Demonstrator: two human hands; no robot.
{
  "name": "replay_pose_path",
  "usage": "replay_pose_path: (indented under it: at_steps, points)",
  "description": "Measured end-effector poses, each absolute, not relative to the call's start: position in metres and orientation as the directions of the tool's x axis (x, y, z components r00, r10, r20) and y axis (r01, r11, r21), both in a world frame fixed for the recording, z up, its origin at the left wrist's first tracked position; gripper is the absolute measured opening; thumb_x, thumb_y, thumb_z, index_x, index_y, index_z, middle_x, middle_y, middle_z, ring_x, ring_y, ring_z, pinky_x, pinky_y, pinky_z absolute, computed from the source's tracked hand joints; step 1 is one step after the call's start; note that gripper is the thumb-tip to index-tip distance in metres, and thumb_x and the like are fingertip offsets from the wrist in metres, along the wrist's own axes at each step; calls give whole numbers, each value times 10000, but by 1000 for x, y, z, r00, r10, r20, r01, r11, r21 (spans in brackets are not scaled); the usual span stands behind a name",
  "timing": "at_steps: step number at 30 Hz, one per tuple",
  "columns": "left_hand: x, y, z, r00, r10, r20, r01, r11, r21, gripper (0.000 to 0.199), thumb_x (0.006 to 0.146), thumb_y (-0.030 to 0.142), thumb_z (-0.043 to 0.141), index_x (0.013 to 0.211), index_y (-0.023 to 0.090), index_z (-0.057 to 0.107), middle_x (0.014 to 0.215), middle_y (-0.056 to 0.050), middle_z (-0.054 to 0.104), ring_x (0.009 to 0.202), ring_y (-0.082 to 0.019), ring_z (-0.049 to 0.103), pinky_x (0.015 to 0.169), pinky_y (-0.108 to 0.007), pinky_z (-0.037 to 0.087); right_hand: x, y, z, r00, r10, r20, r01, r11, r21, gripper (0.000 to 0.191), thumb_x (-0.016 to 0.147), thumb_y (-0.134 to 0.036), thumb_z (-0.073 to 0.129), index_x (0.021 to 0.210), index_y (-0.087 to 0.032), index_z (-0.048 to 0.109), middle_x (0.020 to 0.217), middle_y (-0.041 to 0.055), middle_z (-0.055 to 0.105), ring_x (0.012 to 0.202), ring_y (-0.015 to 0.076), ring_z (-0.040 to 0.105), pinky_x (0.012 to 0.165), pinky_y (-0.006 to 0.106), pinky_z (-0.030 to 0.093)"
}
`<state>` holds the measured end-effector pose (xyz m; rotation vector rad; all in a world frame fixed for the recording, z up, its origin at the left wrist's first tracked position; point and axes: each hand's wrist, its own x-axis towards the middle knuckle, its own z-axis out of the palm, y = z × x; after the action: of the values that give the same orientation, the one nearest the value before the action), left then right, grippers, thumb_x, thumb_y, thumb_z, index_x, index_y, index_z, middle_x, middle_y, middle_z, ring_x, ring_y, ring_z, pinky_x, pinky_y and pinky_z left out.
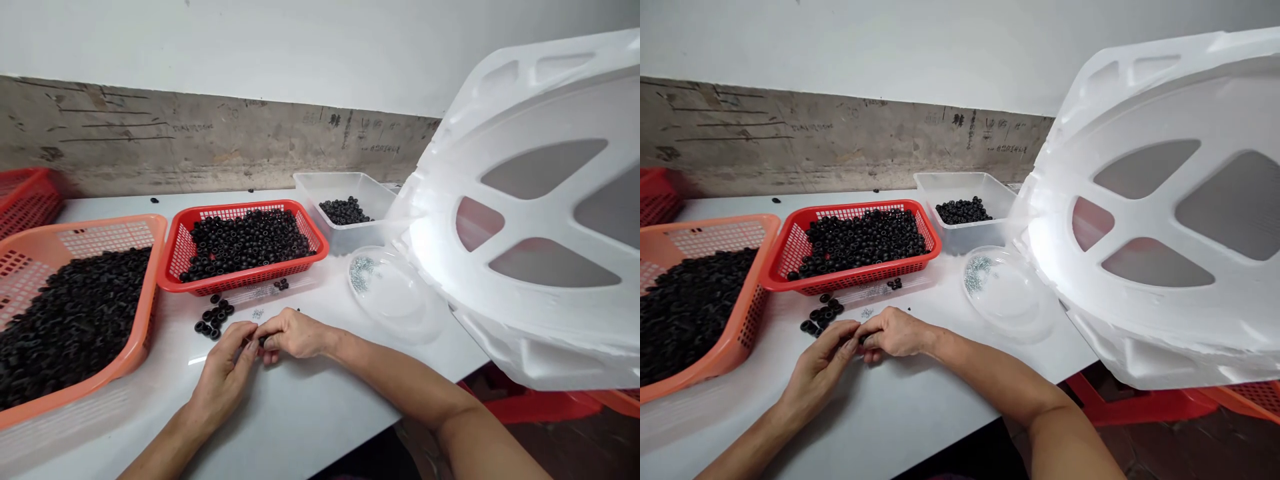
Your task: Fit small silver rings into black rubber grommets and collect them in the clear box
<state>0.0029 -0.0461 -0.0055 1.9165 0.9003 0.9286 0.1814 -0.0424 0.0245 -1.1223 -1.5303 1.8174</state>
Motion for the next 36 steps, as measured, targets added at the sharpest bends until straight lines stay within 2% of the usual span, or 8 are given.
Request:
replay_pose_path:
  at_steps: [5, 9, 13, 17, 23, 27, 30, 36]
  points:
    - [1, -45, -7, 380, 860, 341, 294, -462, 837, 223, 877, 251, 487, 1095, 235, 528, 997, -43, 584, 901, -168, 575, 787, -312, 473, 210, -34, 62, -195, 981, 21, 69, 35, -997, 369, 769, -209, 589, 1133, -152, 623, 872, 60, 679, 719, 139, 633, 659, 297, 519]
    - [-1, -42, -4, 270, 878, 395, 331, -470, 818, 199, 862, 250, 500, 1051, 207, 544, 957, -48, 589, 873, -173, 578, 776, -312, 473, 275, 5, 115, 249, 868, 430, 479, 276, -833, 344, 781, -296, 576, 1094, -179, 657, 990, 64, 689, 921, 191, 630, 874, 394, 494]
    - [-4, -38, 0, 215, 875, 434, 380, -485, 788, 197, 852, 255, 502, 1035, 201, 553, 953, -49, 594, 876, -181, 569, 767, -313, 474, 349, 64, 152, 286, 775, 564, 784, 149, -603, 497, 724, -219, 623, 1203, -96, 580, 1189, 126, 610, 1127, 269, 546, 1011, 460, 374]
    - [-9, -31, 1, 159, 881, 446, 453, -466, 760, 211, 845, 275, 508, 1033, 194, 562, 956, -50, 610, 835, -178, 568, 756, -318, 476, 371, 84, 153, 379, 725, 576, 814, 36, -580, 560, 692, -239, 657, 1193, -12, 550, 1184, 200, 588, 1117, 313, 540, 973, 508, 384]
    - [-17, -17, 8, 18, 877, 481, 509, -422, 751, 223, 824, 275, 533, 1014, 175, 592, 898, -42, 628, 799, -174, 574, 751, -322, 475, 290, 25, 102, 176, 676, 715, 820, 301, -486, 211, 835, -216, 461, 908, -146, 647, 856, 61, 662, 792, 174, 606, 763, 345, 499]
    - [-23, -8, 14, -2, 838, 546, 513, -468, 719, 186, 813, 239, 534, 953, 175, 637, 840, -34, 601, 768, -162, 553, 739, -312, 467, 246, -3, 64, -144, 754, 641, 836, 439, -329, 208, 833, -113, 432, 805, -165, 631, 756, 58, 625, 729, 175, 551, 716, 320, 462]
    - [-27, -2, 13, -16, 823, 568, 537, -472, 700, 159, 794, 225, 541, 876, 176, 669, 819, -32, 556, 751, -155, 543, 720, -301, 466, 232, -9, 47, -241, 760, 604, 889, 423, -177, 231, 840, -93, 402, 803, -154, 621, 741, 86, 580, 745, 208, 497, 715, 348, 428]
    - [-33, 4, 2, 70, 849, 523, 711, -410, 571, 154, 747, 240, 583, 837, 196, 700, 884, -54, 546, 857, -206, 535, 768, -354, 451, 227, -12, 22, -305, 786, 538, 876, 453, -165, 262, 855, -91, 393, 920, -138, 642, 809, 108, 565, 802, 226, 479, 746, 359, 430]
